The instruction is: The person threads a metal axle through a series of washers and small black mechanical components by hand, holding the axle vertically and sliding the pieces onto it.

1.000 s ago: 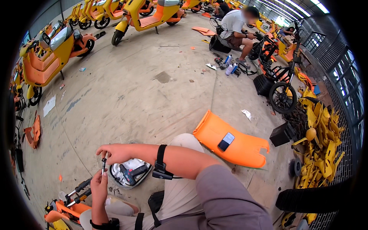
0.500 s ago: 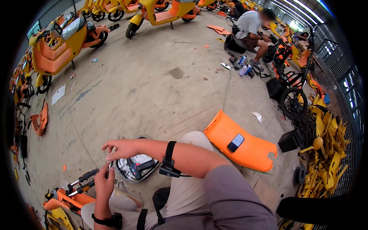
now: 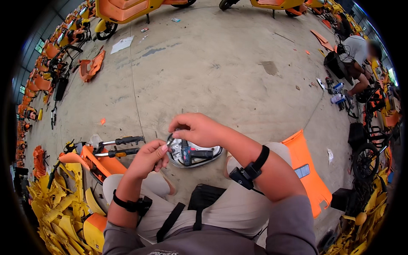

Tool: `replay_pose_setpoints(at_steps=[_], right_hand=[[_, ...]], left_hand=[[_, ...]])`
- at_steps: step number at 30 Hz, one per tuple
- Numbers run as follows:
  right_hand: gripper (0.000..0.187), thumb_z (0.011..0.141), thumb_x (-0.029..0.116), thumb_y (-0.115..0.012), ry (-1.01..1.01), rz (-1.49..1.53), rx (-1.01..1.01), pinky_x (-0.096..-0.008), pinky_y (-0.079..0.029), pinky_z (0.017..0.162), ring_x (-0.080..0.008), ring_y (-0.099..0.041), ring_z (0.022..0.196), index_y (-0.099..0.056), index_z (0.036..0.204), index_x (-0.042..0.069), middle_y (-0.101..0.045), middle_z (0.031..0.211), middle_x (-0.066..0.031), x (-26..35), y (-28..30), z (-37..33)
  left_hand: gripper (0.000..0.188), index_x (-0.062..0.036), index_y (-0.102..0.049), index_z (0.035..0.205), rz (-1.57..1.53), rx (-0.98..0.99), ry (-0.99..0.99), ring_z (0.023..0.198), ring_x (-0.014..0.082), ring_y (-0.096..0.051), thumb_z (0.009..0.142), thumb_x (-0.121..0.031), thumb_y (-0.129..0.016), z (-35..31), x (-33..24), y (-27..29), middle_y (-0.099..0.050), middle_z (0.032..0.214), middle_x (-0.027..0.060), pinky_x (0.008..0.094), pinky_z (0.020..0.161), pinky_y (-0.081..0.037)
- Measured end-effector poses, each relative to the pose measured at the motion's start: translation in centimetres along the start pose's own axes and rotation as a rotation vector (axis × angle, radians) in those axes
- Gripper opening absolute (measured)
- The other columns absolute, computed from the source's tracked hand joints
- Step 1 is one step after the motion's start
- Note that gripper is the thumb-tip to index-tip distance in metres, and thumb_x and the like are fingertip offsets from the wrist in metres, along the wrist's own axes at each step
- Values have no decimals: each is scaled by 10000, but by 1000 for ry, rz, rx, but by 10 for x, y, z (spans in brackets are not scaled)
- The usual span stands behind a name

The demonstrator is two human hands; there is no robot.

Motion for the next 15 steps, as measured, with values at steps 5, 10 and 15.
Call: replay_pose_setpoints(at_steps=[5,10,15], right_hand=[[225,877,25,-676,80,-73,-4,-328,-492,884,-180,-622,972,-640,1099,36,-662,1067,-73,6,0,-1],[246,866,-43,-645,124,-84,28,-321,-479,893,-180,-595,1001,-632,1098,38,-622,1110,-76,6,1,-3],[248,873,-78,-620,131,-44,57,-316,-461,917,-191,-568,1053,-618,1098,27,-596,1150,-98,8,-8,-6]], left_hand=[[310,-66,-671,1031,59,13,-63,594,47,-484,1036,-333,-514,7,13,14,-566,736,-35,191,515,-378],[347,-25,-687,1073,-3,57,-66,606,54,-478,1040,-322,-511,-3,-7,10,-549,733,-22,202,551,-398],[315,-39,-603,1215,-121,91,-26,536,48,-489,1055,-280,-479,-11,-19,10,-567,717,-8,194,483,-393]])
Point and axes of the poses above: each hand's wrist, its own z-axis towards the middle knuckle, its own y-axis out of the back of the hand, x = y × z, the point moved 3 cm from there along z, towards the middle knuckle
